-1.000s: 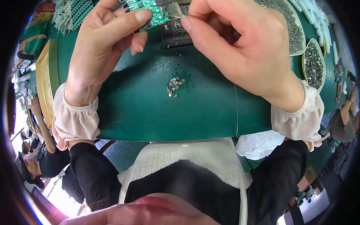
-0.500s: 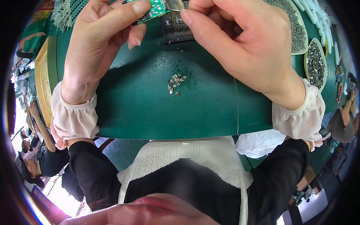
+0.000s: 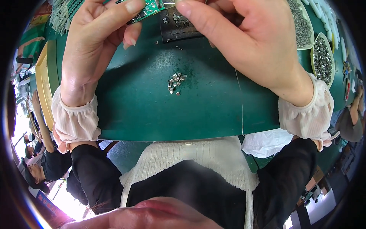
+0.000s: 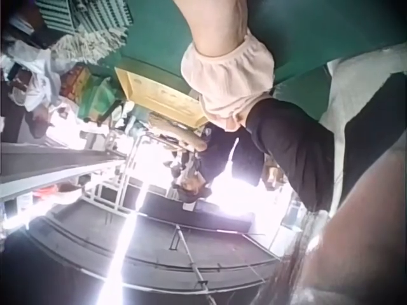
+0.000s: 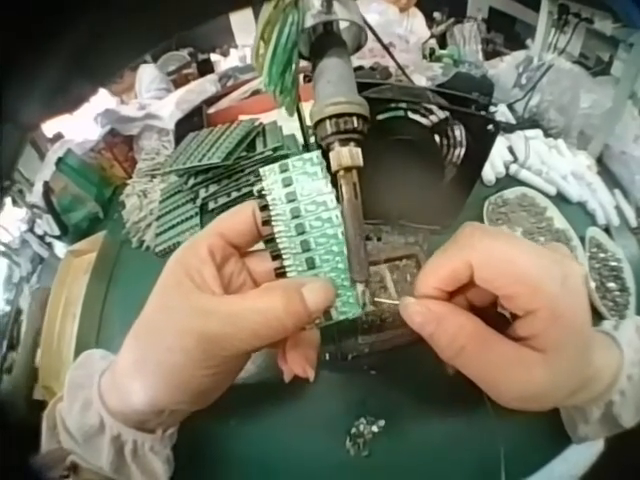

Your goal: The worker is manually assembling small parts onto green circuit board strips at a factory workbench.

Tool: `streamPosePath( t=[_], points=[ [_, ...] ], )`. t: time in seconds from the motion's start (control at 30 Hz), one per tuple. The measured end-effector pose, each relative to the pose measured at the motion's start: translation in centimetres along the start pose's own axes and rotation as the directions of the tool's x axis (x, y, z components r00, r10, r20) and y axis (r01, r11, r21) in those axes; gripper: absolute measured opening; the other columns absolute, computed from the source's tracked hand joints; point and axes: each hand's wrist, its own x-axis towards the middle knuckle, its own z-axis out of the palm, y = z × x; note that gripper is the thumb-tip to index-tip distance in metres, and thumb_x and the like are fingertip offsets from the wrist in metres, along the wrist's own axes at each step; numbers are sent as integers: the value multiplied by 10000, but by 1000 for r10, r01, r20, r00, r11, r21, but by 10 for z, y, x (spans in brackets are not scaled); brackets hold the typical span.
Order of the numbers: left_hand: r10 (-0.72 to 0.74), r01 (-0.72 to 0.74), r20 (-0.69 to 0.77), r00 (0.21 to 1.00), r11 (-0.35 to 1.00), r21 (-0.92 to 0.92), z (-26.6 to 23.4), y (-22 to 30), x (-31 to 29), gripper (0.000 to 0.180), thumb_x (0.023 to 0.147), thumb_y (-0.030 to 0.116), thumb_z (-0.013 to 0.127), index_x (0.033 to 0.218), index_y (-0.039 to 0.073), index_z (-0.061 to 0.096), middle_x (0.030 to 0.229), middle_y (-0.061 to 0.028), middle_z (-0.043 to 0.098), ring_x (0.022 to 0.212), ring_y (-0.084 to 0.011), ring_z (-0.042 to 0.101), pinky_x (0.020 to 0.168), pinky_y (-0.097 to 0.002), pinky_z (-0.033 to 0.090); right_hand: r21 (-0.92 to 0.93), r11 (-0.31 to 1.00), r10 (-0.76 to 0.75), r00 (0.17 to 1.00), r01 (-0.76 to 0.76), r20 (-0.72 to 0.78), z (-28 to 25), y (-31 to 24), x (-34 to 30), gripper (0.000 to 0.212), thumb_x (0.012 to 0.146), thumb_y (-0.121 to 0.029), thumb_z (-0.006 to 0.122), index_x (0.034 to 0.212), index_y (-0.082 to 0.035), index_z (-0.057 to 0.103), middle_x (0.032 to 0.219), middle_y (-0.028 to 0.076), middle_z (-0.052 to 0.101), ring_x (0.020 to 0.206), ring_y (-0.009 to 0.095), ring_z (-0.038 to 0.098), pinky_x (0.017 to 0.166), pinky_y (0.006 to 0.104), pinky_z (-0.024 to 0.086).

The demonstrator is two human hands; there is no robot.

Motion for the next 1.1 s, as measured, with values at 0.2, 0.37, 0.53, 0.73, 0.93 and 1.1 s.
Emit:
streamPosePath(
  t=[0.2, 0.37, 0.53, 0.73, 0.93, 1.1],
  points=[
    [8, -8, 3, 1000, 1000, -12, 0, 0, 0, 387, 917, -32, 677, 1271, -39, 518, 925, -113, 709, 596, -162, 661, 538, -273, 549, 147, 988, 43, 999, -45, 18, -3, 3, -2, 78, 968, 21, 630, 923, 23, 567, 681, 26, 601, 519, 41, 562, 466, 194, 385],
    [-19, 20, 35, 999, 999, -42, -1, 2, 0, 389, 919, -34, 673, 1277, -32, 518, 921, -110, 708, 601, -160, 664, 545, -268, 548, 248, 920, 248, 940, -305, 234, -16, 16, -7, 58, 969, -40, 665, 992, -18, 617, 755, -49, 541, 624, 17, 519, 550, 180, 377],
    [-155, 155, 48, 987, 988, 12, -7, 0, -2, 362, 926, -11, 680, 1257, -2, 533, 910, -77, 711, 628, -137, 675, 572, -249, 548, 19, 981, 169, 895, -194, 413, -10, 11, -10, 113, 887, -26, 716, 955, -25, 626, 716, -27, 533, 623, 39, 526, 560, 209, 394],
    [-167, 167, 5, 986, 985, 31, -4, -6, 0, 343, 936, -10, 665, 1253, 4, 536, 923, -63, 714, 629, -109, 662, 568, -219, 530, 20, 989, -143, 916, 146, 374, 16, 14, -23, 164, 796, 1, 737, 932, -9, 647, 821, 110, 597, 749, 280, 619, 643, 380, 489],
    [-186, 181, 53, 981, 979, 97, -1, -2, -1, 378, 933, -24, 665, 1283, -3, 526, 973, -70, 721, 609, -64, 612, 533, -184, 496, 6, 971, -228, 911, 241, 345, 31, 18, -26, 179, 774, -22, 752, 918, -19, 647, 828, 106, 599, 781, 312, 598, 685, 419, 480],
    [-194, 190, 57, 979, 979, 78, -7, -7, -2, 398, 932, -33, 661, 1302, -1, 518, 966, -59, 711, 618, -64, 604, 540, -186, 494, -21, 981, -167, 904, 191, 394, 24, 12, -23, 185, 773, -38, 755, 919, -25, 642, 835, 105, 600, 805, 323, 593, 688, 419, 479]
  ],
)
